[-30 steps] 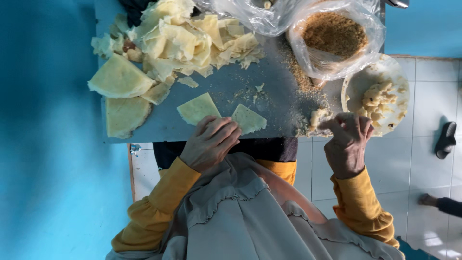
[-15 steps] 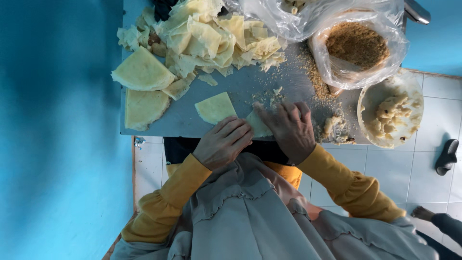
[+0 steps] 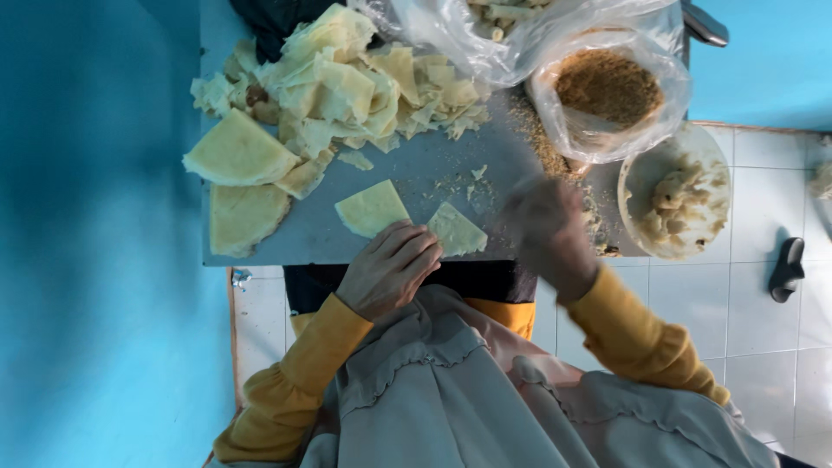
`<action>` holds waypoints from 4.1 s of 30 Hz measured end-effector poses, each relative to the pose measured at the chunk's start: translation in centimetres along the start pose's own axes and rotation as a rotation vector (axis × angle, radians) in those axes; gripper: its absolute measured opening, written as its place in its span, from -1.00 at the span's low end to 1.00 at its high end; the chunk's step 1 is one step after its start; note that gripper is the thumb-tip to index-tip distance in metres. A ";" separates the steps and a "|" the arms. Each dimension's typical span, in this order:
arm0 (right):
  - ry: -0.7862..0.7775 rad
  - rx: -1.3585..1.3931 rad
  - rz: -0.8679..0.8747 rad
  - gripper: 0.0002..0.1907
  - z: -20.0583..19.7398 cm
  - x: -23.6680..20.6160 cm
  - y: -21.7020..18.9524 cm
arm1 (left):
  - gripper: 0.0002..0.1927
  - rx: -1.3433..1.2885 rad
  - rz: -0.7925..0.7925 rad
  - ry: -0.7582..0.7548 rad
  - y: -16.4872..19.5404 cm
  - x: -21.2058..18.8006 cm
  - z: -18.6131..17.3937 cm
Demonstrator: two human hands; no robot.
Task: The person sits at a small metal table and folds triangular pieces of thin dough by hand, pressing filling into each piece and dipping the folded edges into a bag of brown powder. Finished folded pieces are set on the table beside a pile of dough scraps.
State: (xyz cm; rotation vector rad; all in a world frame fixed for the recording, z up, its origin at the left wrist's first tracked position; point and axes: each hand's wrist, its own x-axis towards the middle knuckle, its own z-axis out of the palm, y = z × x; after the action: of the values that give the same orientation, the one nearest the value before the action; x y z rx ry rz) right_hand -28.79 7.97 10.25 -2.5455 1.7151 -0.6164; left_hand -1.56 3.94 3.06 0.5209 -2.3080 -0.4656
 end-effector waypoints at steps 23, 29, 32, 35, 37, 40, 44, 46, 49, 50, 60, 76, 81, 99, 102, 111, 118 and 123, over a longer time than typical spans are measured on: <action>0.011 0.754 0.324 -0.77 -3.0 2.9 12.0 | -0.74 -0.098 -0.439 0.223 3.9 0.6 0.1; -0.271 0.812 0.347 -0.78 2.6 1.5 -2.1 | -0.73 -0.058 -0.517 0.182 4.3 1.0 0.0; -0.163 0.414 -0.086 -0.70 2.9 1.1 -4.4 | -0.75 -0.028 -0.514 0.155 4.4 1.3 0.0; -0.089 0.177 -0.253 -0.55 1.7 0.0 -5.1 | -0.80 -0.027 -0.519 0.139 4.4 1.3 0.1; -0.050 0.105 -0.220 -0.55 1.1 -0.8 -5.2 | -0.81 -0.004 -0.516 0.129 4.3 1.3 0.3; -0.001 0.112 -0.001 -0.67 1.2 -2.4 -5.5 | -0.83 0.018 -0.505 0.120 4.6 1.0 0.6; 0.024 0.211 0.301 -0.79 2.2 -3.6 -5.4 | -0.87 -0.039 -0.519 0.097 5.4 1.1 1.2; 0.018 0.236 0.312 -0.78 2.5 -3.6 -5.1 | -0.89 -0.117 -0.521 0.135 5.8 1.1 1.4; -0.010 0.219 0.263 -0.75 2.4 -3.2 -4.9 | -0.90 -0.225 -0.557 0.171 6.4 1.1 1.4; -0.014 0.217 0.235 -0.75 2.2 -3.1 -4.9 | -0.89 -0.261 -0.575 0.178 6.5 1.1 1.4; -0.121 0.521 0.269 -0.59 0.1 -2.0 -5.3 | -0.61 -0.253 -0.459 0.161 6.4 0.1 1.0; -0.163 0.377 0.026 -0.59 0.0 -0.6 -6.8 | -0.71 0.187 0.056 0.000 2.3 -0.1 1.2; -0.105 0.345 -0.058 -0.56 1.2 0.5 -5.6 | -0.82 0.041 -0.149 0.033 2.5 0.7 2.5; -0.294 0.530 0.191 -0.51 1.6 0.7 -2.7 | -0.86 0.058 -0.371 -0.123 2.0 3.3 4.8; -0.419 0.602 0.357 -0.39 1.2 1.0 -2.4 | -0.93 0.013 -0.356 -0.177 1.0 3.8 4.9; -0.004 0.075 -0.223 -0.46 1.1 -2.7 -4.6 | -0.86 0.278 -0.069 -0.069 3.8 1.5 3.7; -0.197 0.537 0.228 -0.55 1.3 -0.8 -2.5 | -0.90 0.132 -0.296 -0.156 2.8 3.8 3.6; 0.026 0.236 -0.136 -0.51 2.1 -1.5 -3.1 | -0.88 0.321 -0.177 -0.190 4.6 3.3 2.7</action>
State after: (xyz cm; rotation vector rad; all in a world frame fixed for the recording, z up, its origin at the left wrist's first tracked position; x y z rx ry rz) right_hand -25.83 10.09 8.55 -2.5103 1.3887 -0.8088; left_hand -6.73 6.72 5.22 0.8757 -2.5475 -0.2337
